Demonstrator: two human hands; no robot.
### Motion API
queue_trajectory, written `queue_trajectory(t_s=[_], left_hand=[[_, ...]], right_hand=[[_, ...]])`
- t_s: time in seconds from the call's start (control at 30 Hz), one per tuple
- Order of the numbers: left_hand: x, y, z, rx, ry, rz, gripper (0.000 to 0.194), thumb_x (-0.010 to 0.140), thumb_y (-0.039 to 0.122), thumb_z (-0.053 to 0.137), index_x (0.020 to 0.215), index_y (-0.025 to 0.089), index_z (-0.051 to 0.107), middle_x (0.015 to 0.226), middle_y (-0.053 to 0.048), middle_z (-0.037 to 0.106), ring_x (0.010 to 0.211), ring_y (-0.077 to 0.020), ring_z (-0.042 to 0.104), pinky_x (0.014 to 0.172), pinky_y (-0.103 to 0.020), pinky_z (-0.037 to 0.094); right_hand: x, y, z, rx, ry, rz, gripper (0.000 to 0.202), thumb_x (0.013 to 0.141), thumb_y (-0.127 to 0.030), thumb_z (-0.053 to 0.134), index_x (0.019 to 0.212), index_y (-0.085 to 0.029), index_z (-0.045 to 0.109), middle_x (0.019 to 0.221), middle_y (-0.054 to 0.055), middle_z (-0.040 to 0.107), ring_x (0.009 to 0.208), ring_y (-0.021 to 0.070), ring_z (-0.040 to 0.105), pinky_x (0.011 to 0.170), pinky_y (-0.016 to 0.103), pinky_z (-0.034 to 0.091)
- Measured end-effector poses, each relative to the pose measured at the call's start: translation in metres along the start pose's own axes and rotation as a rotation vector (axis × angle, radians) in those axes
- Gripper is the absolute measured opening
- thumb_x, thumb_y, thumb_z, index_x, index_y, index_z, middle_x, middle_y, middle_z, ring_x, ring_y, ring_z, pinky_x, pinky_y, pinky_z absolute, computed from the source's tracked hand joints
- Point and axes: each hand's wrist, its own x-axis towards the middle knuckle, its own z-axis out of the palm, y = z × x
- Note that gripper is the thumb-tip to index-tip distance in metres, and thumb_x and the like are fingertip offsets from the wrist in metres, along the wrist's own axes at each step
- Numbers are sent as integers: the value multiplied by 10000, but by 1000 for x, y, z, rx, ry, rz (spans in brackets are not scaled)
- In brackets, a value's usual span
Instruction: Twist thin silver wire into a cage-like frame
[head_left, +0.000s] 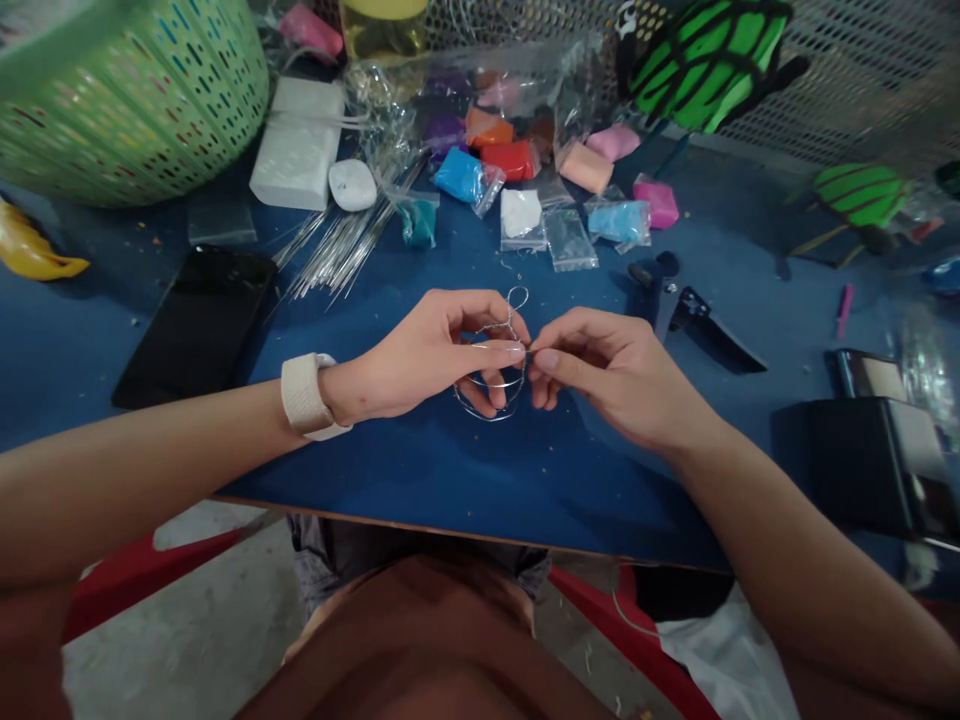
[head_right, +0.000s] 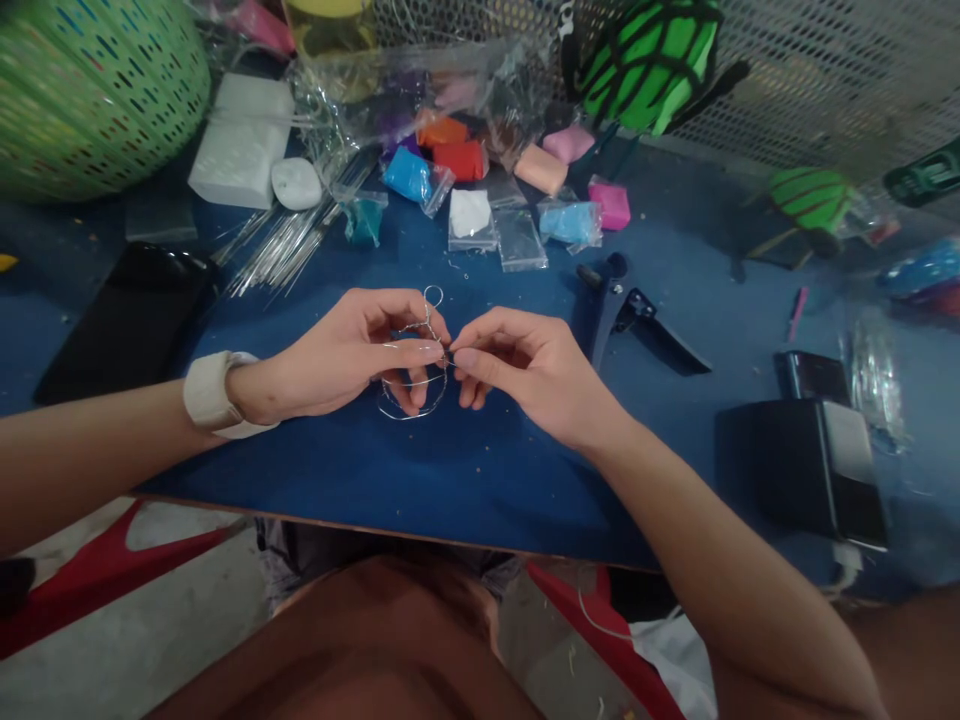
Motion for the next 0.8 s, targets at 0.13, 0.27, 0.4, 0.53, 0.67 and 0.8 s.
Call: queue_trajectory(t_s=[0.13, 0.27, 0.4, 0.53, 0.67, 0.8], left_hand=[[0, 0, -1, 23, 19, 12, 404, 900, 381, 1050, 995, 167, 722, 784, 25, 750, 615, -127, 776, 534, -220, 699], [0, -1, -3, 69, 30, 63, 344, 937, 351, 1014, 1003, 169, 730, 806, 22, 748, 600, -117, 765, 530, -220, 703], [1, -3, -5, 104, 25, 55, 284, 977, 318, 970, 1035, 170, 735, 804, 16, 752, 607, -118, 772, 541, -210, 701], [1, -4, -6, 81, 31, 36, 193, 1009, 255, 912, 1058, 162, 751, 909, -3, 763, 637, -122, 792, 534, -220, 706], [0, -2, -4, 103, 54, 17, 80, 1068, 196, 818, 1049, 149, 757, 887, -14, 769, 630, -113, 783, 543, -210, 705], [0, 2, -3, 119, 55, 13, 69, 1082, 182, 800, 1037, 145, 763, 879, -18, 778, 604, -104, 769, 549, -210, 707]], right_hand=[[1, -1, 1, 37, 12, 16, 268, 955, -464, 1037, 993, -247, 884, 793, -22, 830, 629, 126, 781, 574, 234, 655], [1, -1, -1, 146, -19, 100, 274, 986, -513, 1001, 1033, -259, 909, 823, -9, 839, 643, 130, 775, 569, 242, 645], [1, -2, -4, 181, -26, 177, 270, 964, -506, 1016, 1032, -260, 927, 845, 5, 848, 654, 137, 768, 577, 260, 638], [0, -3, -5, -59, 56, 58, 225, 986, -467, 993, 1001, -249, 940, 846, 23, 869, 692, 152, 800, 656, 284, 685], [-2, -2, -2, -245, 74, -58, 189, 992, -422, 982, 1046, -256, 909, 874, 14, 876, 725, 168, 826, 704, 304, 720], [-3, 2, 1, -368, 177, -224, 44, 1033, -276, 910, 1037, -288, 869, 913, 0, 856, 748, 175, 816, 713, 334, 706]])
